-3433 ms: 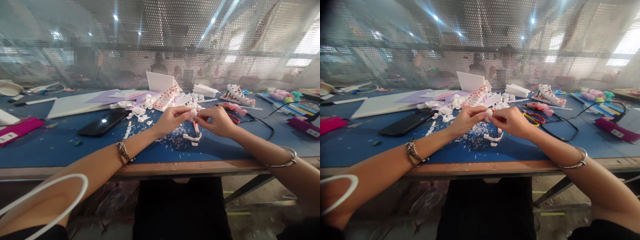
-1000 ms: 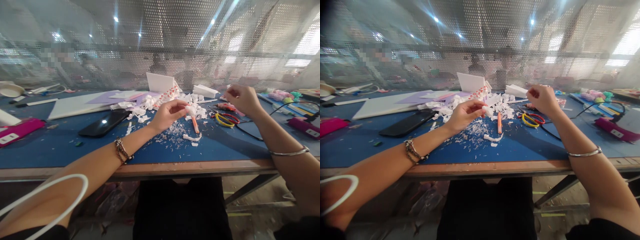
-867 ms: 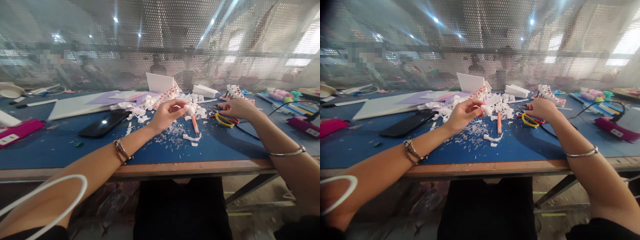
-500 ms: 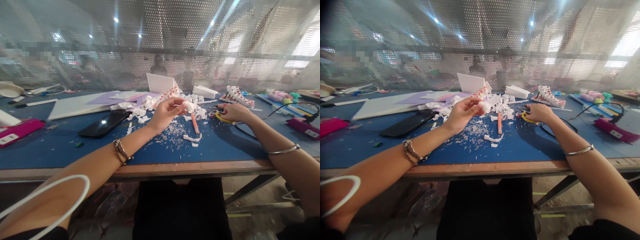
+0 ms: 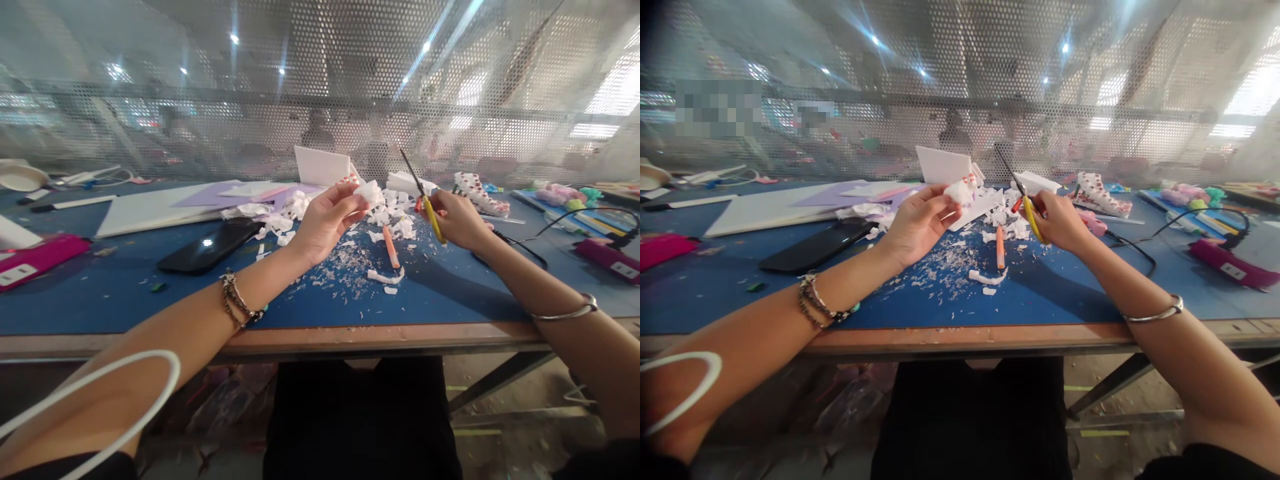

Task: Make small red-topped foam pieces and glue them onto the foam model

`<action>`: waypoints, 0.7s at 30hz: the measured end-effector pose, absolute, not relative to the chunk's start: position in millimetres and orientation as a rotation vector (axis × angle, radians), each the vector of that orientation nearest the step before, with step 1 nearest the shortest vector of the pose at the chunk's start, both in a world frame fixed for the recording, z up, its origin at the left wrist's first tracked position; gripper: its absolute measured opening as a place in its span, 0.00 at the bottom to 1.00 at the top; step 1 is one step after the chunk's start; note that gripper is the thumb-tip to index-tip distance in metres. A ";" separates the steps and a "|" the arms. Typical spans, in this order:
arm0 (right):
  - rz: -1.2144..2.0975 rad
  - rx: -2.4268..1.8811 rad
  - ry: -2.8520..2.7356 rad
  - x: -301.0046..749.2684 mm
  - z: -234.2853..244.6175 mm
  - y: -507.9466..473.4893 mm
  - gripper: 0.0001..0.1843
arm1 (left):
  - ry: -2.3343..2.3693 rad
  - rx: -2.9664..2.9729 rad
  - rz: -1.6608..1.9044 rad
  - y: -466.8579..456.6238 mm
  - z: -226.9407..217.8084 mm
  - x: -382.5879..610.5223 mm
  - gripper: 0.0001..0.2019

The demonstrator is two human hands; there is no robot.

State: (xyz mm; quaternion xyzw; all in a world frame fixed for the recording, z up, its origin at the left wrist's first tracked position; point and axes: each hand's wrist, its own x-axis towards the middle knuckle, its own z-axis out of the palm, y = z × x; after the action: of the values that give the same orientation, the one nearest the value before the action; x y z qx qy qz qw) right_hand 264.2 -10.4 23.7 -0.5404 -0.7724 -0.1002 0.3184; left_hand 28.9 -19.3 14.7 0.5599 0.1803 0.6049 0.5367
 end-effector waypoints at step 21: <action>-0.230 -1.182 -2.240 240.9 8.5 -23.1 0.26 | 0.501 1.250 1.478 -14.0 13.5 26.3 0.11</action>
State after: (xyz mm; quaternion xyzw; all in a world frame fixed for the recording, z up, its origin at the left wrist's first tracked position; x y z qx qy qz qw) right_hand 240.9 -23.1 8.5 -0.4441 -0.8417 -0.0865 0.2948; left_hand 26.3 -14.0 13.5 0.5260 0.2106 0.6220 0.5404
